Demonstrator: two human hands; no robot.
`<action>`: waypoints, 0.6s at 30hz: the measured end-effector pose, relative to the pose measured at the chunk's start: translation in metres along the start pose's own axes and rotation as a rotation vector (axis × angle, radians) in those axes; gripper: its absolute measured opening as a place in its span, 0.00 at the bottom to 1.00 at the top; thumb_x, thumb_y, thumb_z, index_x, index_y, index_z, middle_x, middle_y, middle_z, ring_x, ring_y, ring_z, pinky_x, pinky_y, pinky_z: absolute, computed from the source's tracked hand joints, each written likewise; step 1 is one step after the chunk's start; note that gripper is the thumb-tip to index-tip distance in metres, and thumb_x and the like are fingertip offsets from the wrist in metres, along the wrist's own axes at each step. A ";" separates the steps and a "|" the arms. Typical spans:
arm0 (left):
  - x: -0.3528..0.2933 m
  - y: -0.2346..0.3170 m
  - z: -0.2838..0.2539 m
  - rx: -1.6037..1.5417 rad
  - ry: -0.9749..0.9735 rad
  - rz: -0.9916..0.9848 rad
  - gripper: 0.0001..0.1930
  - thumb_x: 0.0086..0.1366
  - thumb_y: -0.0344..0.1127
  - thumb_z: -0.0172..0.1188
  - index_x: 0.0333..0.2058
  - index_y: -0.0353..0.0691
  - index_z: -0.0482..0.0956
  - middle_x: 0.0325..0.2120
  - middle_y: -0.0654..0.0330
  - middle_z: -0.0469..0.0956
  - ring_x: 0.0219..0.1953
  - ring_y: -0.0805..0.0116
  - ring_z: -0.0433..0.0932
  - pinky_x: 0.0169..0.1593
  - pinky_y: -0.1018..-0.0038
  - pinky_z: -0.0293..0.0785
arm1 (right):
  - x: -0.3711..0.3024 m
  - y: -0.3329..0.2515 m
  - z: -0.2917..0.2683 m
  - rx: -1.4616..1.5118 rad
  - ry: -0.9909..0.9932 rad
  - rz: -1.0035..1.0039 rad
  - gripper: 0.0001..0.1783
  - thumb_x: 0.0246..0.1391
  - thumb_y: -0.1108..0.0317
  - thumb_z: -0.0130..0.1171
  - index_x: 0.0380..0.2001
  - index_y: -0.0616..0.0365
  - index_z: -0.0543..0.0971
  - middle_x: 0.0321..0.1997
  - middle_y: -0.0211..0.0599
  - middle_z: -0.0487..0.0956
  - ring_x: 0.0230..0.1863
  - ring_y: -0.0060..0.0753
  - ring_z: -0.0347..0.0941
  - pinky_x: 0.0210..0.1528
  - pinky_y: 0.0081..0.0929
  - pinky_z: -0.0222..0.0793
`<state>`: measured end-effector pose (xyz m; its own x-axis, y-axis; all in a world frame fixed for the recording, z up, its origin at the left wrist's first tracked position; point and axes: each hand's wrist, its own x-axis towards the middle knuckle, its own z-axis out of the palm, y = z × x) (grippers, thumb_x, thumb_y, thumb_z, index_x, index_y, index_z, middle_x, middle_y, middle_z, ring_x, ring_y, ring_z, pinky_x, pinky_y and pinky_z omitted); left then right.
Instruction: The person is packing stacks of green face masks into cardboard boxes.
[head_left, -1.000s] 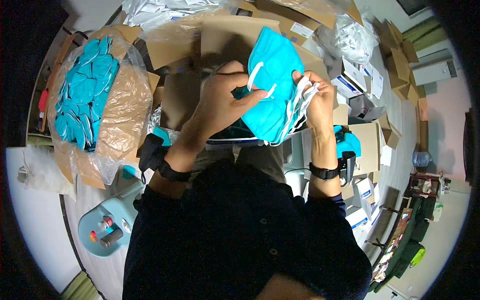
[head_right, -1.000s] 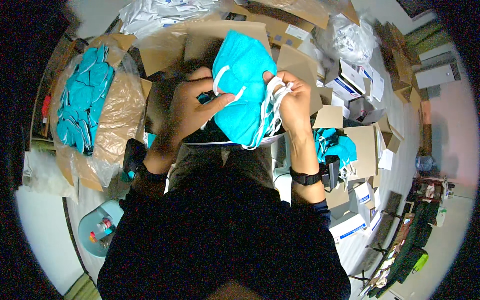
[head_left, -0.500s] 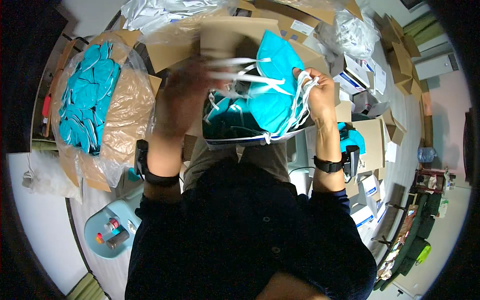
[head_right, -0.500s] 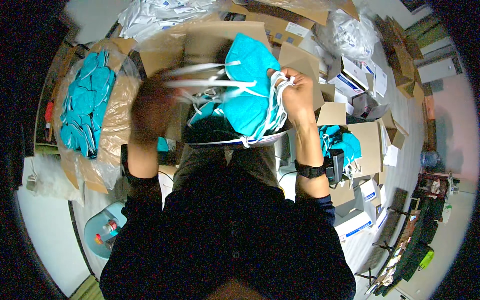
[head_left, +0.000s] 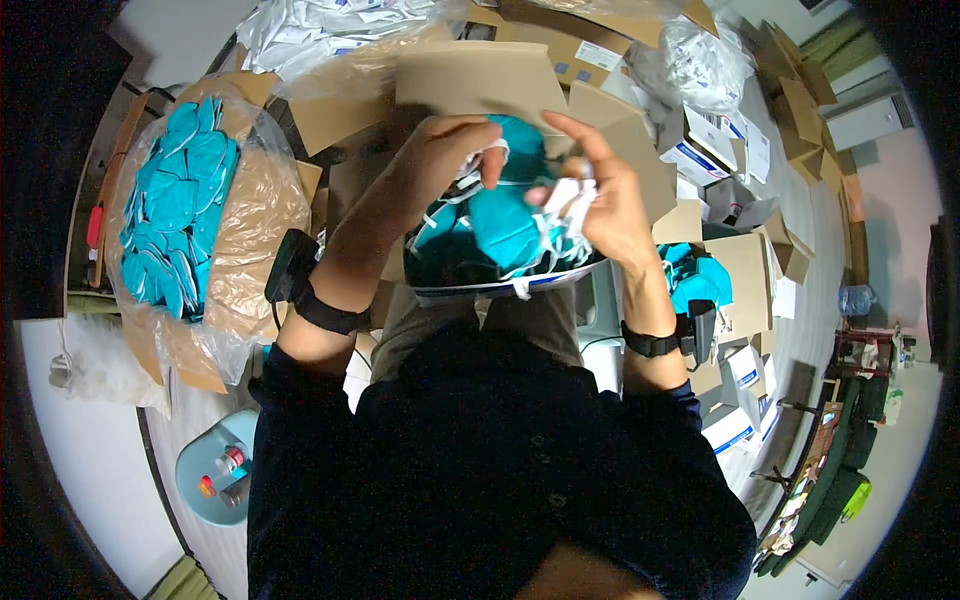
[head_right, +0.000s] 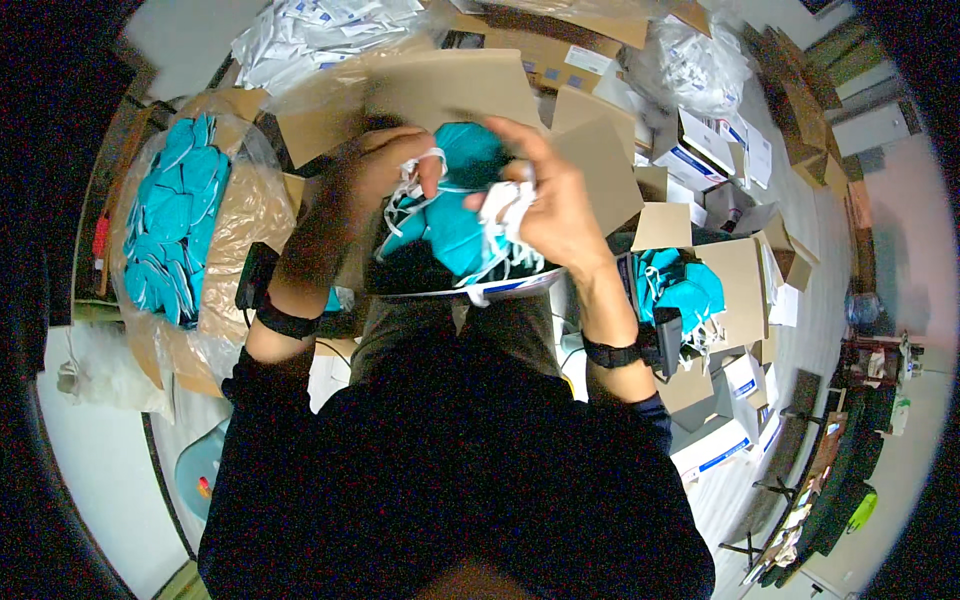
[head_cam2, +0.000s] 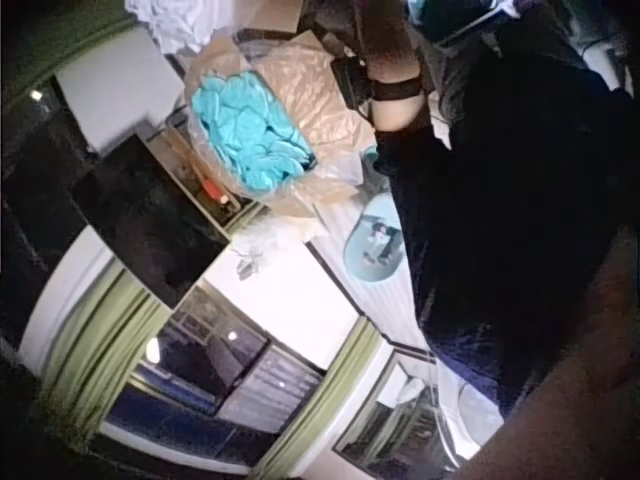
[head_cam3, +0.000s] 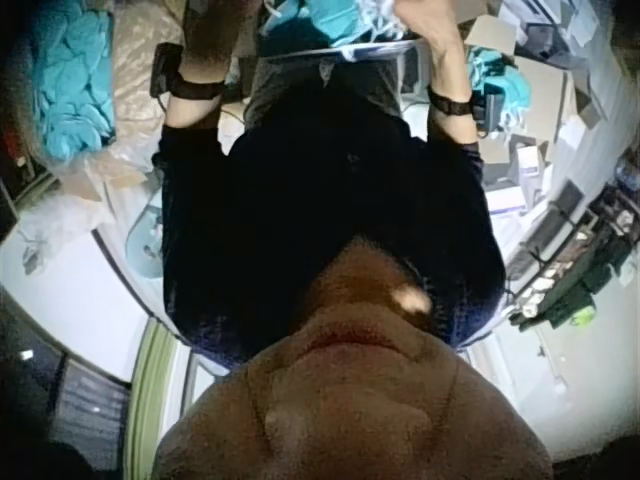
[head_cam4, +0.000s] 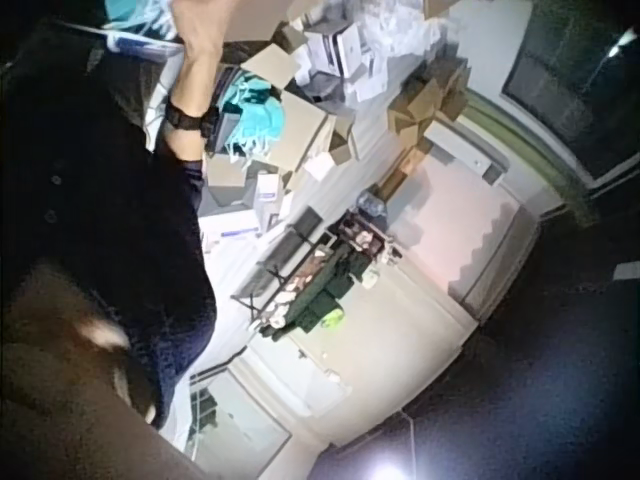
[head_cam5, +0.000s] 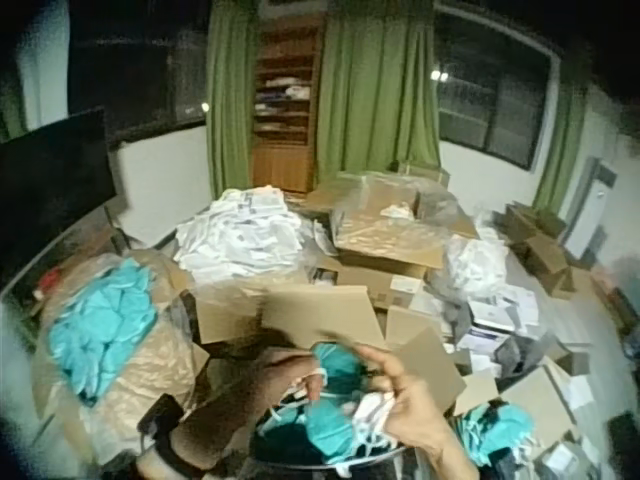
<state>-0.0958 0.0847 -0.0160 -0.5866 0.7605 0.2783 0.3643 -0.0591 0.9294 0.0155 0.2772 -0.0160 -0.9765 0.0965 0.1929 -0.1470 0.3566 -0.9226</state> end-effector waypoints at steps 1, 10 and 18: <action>0.003 -0.002 0.001 0.009 -0.074 0.039 0.15 0.67 0.34 0.46 0.23 0.34 0.74 0.21 0.61 0.74 0.23 0.74 0.72 0.31 0.79 0.68 | 0.004 0.002 0.006 0.011 -0.058 -0.013 0.39 0.39 0.76 0.71 0.59 0.50 0.69 0.21 0.19 0.69 0.25 0.12 0.63 0.29 0.15 0.61; -0.001 0.000 0.010 -0.011 -0.350 -0.376 0.17 0.69 0.41 0.51 0.27 0.35 0.79 0.16 0.66 0.73 0.20 0.79 0.71 0.26 0.82 0.67 | 0.013 0.040 0.030 -0.015 -0.294 -0.053 0.16 0.40 0.87 0.53 0.34 0.61 0.79 0.28 0.42 0.80 0.32 0.29 0.77 0.36 0.25 0.71; -0.002 -0.022 0.047 -0.172 -0.017 -0.186 0.16 0.67 0.37 0.50 0.23 0.33 0.73 0.15 0.66 0.71 0.20 0.79 0.72 0.26 0.80 0.68 | 0.017 0.038 0.034 0.650 0.304 0.055 0.14 0.50 0.86 0.40 0.31 0.66 0.77 0.33 0.47 0.81 0.31 0.35 0.77 0.34 0.27 0.74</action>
<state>-0.0685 0.1147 -0.0484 -0.6195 0.7791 0.0954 0.1219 -0.0246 0.9922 -0.0122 0.2605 -0.0594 -0.9120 0.3862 0.1379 -0.2556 -0.2723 -0.9276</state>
